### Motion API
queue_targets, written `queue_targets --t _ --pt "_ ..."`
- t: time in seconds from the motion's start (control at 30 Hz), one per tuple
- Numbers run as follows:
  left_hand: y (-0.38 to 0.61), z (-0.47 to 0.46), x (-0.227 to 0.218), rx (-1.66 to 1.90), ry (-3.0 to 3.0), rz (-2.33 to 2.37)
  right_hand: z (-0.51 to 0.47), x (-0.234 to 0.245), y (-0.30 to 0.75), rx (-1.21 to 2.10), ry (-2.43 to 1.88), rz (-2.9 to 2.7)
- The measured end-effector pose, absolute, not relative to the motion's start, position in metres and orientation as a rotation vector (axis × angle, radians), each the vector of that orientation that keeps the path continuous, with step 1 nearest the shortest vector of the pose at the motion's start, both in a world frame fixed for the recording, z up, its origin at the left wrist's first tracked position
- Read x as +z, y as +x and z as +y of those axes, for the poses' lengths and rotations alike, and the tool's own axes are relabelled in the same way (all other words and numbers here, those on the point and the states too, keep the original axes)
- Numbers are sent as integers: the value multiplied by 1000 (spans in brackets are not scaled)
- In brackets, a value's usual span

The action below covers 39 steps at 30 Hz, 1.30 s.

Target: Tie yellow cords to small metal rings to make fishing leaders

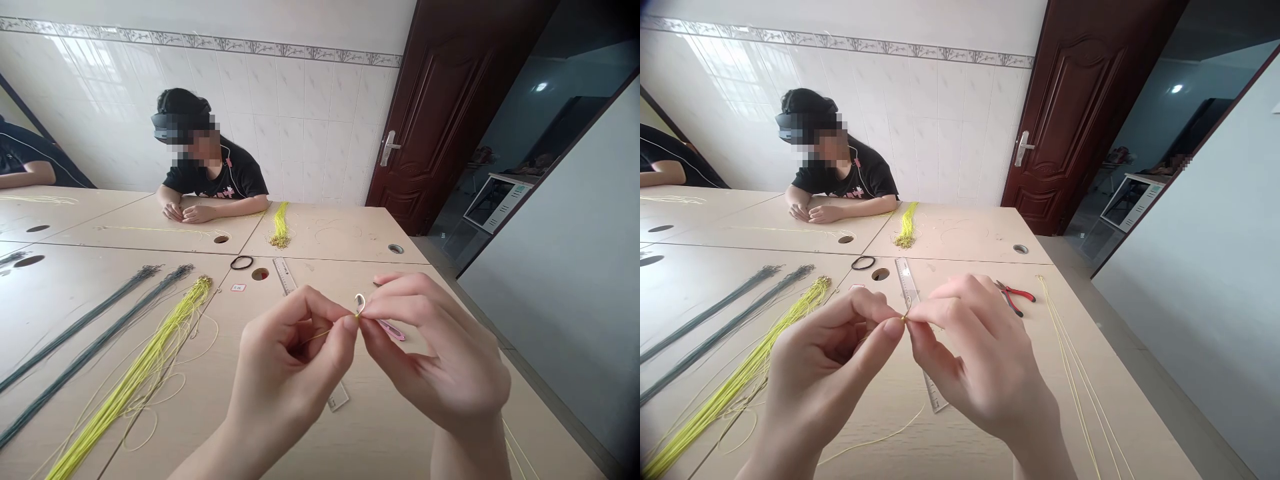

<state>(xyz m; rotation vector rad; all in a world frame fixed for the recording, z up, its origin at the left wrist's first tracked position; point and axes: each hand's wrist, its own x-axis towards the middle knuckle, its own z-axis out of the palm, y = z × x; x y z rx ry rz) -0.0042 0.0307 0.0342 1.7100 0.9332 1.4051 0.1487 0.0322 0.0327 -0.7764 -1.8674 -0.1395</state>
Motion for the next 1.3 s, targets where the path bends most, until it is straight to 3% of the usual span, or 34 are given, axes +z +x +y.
queue_targets --t 0.63,0.93,1.3 --pt "1 33 28 1549 1864 958 33 32 150 -143 -783 -1852" --pt "-9 39 31 1167 1368 620 34 30 149 -236 -677 -1838" --pt "-3 33 36 1287 1532 771 34 32 150 -248 -698 -1858"
